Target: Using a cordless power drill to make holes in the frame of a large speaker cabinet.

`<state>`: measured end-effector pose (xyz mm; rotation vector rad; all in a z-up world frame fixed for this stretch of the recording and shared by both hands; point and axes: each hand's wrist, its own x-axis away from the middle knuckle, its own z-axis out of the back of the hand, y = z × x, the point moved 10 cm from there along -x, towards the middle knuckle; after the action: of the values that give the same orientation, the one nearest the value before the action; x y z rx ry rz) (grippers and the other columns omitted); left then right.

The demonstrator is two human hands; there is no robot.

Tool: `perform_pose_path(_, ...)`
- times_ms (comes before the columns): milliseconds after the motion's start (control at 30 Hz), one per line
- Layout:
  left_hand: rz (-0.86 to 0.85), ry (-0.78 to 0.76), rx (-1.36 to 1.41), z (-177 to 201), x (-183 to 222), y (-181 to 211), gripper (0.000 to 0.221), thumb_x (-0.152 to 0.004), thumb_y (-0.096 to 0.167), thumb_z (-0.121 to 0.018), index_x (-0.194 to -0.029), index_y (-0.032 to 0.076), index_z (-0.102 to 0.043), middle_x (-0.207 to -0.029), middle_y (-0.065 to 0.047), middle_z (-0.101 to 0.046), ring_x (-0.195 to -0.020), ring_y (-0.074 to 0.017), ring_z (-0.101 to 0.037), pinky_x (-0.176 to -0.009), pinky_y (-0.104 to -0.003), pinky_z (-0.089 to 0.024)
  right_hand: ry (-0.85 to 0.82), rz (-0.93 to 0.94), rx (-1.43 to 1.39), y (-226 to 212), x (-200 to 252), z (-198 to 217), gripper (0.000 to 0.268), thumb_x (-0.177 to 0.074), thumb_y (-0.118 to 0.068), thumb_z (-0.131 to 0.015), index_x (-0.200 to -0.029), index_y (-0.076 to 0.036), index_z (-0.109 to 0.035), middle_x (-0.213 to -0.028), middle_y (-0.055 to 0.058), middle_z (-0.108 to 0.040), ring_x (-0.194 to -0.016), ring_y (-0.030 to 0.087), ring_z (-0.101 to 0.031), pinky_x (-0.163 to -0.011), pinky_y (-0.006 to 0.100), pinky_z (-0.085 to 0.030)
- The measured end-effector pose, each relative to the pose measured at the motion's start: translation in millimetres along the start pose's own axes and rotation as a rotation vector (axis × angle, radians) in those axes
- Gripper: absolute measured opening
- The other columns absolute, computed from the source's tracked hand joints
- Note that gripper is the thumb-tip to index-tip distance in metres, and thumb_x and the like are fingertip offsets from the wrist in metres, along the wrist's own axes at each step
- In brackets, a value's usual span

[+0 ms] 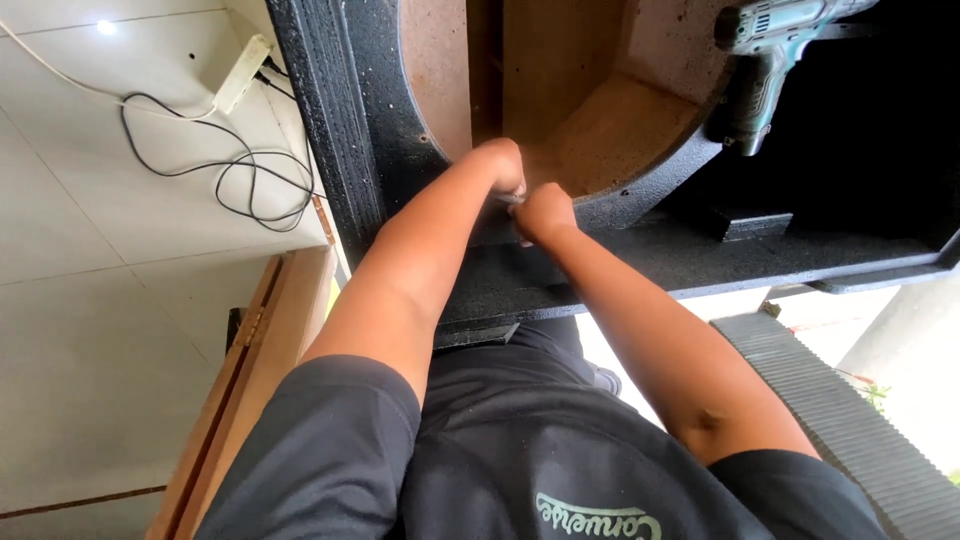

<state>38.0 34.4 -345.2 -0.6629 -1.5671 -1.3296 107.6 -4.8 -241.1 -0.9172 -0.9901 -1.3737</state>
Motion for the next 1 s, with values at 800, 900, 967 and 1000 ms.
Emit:
perform_pose_path(800, 0.002, 0.034, 0.107, 5, 6, 4, 0.030, -0.078, 0.028, -0.085, -0.102, 0.011, -0.080, -0.103, -0.011, -0.078, -0.109, -0.0311, -0.073, -0.093, -0.042, -0.059, 0.074, 0.082, -0.216, 4, 3, 21, 0.017, -0.086, -0.030, -0.082, -0.098, -0.018, -0.083, -0.092, 0.007, -0.080, -0.101, 0.032, -0.076, -0.086, 0.045, -0.063)
perform_pose_path(900, -0.016, 0.029, 0.095, 5, 13, 9, 0.024, -0.081, 0.028, -0.082, -0.102, 0.015, -0.082, -0.105, -0.010, -0.078, -0.109, -0.0315, -0.073, -0.094, -0.041, -0.059, 0.077, 0.086, -0.210, 3, 11, 19, 0.018, -0.088, -0.029, -0.080, -0.102, -0.018, -0.083, -0.095, 0.008, -0.080, -0.101, 0.031, -0.076, -0.086, 0.044, -0.063)
perform_pose_path(967, -0.024, 0.034, 0.139, -7, 0, 6, 0.021, -0.082, 0.025, -0.081, -0.101, 0.015, -0.082, -0.103, -0.010, -0.079, -0.108, -0.0326, -0.073, -0.095, -0.041, -0.059, 0.055, 0.099, -0.274, 9, 57, 64, 0.026, -0.088, -0.027, -0.080, -0.110, -0.013, -0.080, -0.101, 0.013, -0.079, -0.108, 0.035, -0.073, -0.092, 0.048, -0.061)
perform_pose_path(1000, -0.023, 0.035, 0.187, -8, -6, 2, 0.018, -0.083, 0.021, -0.081, -0.099, 0.015, -0.083, -0.101, -0.010, -0.079, -0.107, -0.0337, -0.073, -0.096, -0.042, -0.058, 0.024, 0.120, -0.336, 7, 78, 87, 0.034, -0.088, -0.024, -0.080, -0.118, -0.008, -0.077, -0.107, 0.019, -0.078, -0.114, 0.038, -0.071, -0.097, 0.052, -0.059)
